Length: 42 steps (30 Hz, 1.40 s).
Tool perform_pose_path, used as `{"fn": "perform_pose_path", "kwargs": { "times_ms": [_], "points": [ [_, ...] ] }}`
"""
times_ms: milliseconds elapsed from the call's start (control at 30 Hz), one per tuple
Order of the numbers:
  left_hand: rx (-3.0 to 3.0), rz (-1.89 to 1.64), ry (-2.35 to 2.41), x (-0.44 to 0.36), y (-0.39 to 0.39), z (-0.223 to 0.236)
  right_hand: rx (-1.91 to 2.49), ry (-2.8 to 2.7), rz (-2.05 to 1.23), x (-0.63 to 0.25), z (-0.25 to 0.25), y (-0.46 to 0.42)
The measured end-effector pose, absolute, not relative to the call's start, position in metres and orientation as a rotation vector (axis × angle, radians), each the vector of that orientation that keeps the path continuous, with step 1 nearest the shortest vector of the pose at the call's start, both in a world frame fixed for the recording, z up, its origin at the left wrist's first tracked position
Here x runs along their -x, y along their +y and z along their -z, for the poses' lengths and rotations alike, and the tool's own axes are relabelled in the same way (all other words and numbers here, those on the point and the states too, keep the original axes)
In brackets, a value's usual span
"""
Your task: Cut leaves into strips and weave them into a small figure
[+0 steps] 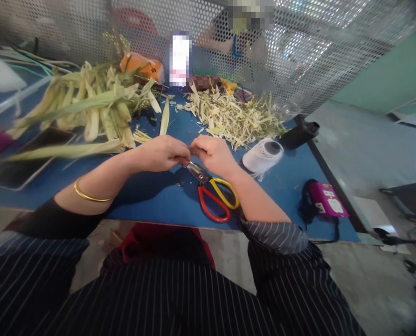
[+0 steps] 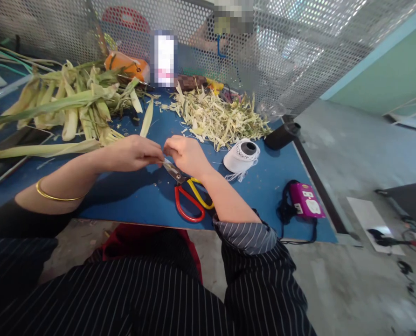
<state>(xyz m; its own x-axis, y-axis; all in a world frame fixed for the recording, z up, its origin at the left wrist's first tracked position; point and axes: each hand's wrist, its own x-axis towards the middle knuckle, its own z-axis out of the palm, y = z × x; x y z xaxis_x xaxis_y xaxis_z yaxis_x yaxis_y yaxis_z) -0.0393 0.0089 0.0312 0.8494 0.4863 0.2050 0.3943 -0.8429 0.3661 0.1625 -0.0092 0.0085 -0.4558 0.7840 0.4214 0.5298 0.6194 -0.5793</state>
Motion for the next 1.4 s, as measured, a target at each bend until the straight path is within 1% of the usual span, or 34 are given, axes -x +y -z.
{"fn": "perform_pose_path", "kwargs": {
  "times_ms": [100,167,233,333,400,467,533,600,800,900,1067,1167,1233,1333,1400],
  "points": [
    [-2.461,-0.744,0.8,0.042,0.013,-0.034,0.969,-1.881,-0.899,-0.164,0.0,-0.001],
    [-2.371,-0.928,0.986,0.042,0.015,-0.033,0.979,-1.749,-1.031,-0.159,0.004,-0.002],
    [-2.333,-1.009,1.128,0.041,0.016,-0.031,1.013,-1.776,-0.958,-0.152,0.004,-0.008],
    [-2.345,-1.015,1.234,0.04,0.016,-0.028,0.973,-1.89,-0.638,-0.144,-0.003,-0.021],
    [-2.364,-0.991,1.263,0.038,0.016,-0.028,0.896,-1.872,-0.515,-0.142,-0.008,-0.027],
    [-2.383,-0.947,1.262,0.037,0.014,-0.027,0.841,-1.846,-0.553,-0.141,-0.011,-0.029],
    [-2.404,-0.925,1.241,0.034,0.013,-0.025,0.802,-1.863,-0.662,-0.141,-0.01,-0.029],
    [-2.41,-0.962,1.24,0.032,0.011,-0.023,0.798,-1.905,-0.688,-0.141,-0.007,-0.028],
    [-2.384,-1.126,1.325,0.027,0.005,-0.018,0.858,-2.051,-0.296,-0.135,-0.001,-0.034],
    [-2.422,-1.141,1.335,0.027,0.005,-0.015,0.844,-2.112,-0.232,-0.133,-0.002,-0.037],
    [-2.509,-1.085,1.372,0.028,0.005,-0.014,0.832,-2.164,-0.213,-0.131,-0.002,-0.038],
    [-2.616,-0.983,1.37,0.03,0.006,-0.015,0.84,-2.147,-0.277,-0.132,-0.005,-0.038],
    [-2.733,-0.839,1.294,0.033,0.008,-0.017,0.856,-2.092,-0.394,-0.136,-0.01,-0.036],
    [-2.855,-0.582,1.014,0.039,0.012,-0.023,0.879,-1.943,-0.706,-0.148,-0.018,-0.03],
    [-2.787,-0.518,0.798,0.043,0.014,-0.028,0.858,-1.813,-0.936,-0.157,-0.02,-0.022]
  ]
}}
